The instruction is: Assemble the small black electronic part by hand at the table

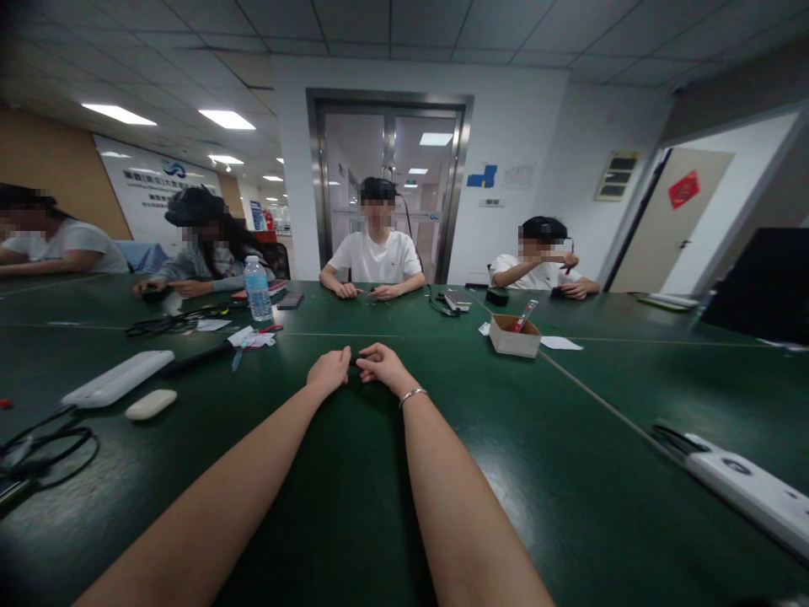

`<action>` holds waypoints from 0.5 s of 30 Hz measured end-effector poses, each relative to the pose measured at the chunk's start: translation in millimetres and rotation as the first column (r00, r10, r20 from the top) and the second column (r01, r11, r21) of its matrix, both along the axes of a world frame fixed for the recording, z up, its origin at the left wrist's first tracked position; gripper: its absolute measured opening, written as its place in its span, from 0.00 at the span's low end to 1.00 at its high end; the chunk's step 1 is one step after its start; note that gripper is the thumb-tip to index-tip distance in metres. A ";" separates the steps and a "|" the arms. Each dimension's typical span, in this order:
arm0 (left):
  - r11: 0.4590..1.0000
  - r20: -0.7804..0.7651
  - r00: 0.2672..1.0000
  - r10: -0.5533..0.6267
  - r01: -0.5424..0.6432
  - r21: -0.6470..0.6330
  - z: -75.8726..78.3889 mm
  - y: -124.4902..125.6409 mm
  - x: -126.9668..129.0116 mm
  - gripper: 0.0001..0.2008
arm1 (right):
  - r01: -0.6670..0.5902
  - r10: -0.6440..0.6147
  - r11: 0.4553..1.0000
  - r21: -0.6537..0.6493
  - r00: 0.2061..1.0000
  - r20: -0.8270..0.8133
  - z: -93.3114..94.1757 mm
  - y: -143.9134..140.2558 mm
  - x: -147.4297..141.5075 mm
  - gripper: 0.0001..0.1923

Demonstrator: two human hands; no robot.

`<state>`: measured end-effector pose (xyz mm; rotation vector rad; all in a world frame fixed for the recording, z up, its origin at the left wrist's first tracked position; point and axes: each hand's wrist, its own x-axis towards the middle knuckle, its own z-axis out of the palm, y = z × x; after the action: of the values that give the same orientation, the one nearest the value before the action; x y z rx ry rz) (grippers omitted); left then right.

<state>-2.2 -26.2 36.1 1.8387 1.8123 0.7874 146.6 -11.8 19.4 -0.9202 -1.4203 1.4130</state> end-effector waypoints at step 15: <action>0.959 0.059 0.975 -0.213 0.198 0.202 -22.7 15.3 -10.7 0.18 | 0.083 -0.086 0.991 -0.102 0.996 -0.022 2.9 -0.4 -1.9 0.09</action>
<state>-13.0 -10.9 13.4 2.0473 1.5096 0.9721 144.7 -12.3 22.3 -1.0106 -1.2845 1.4387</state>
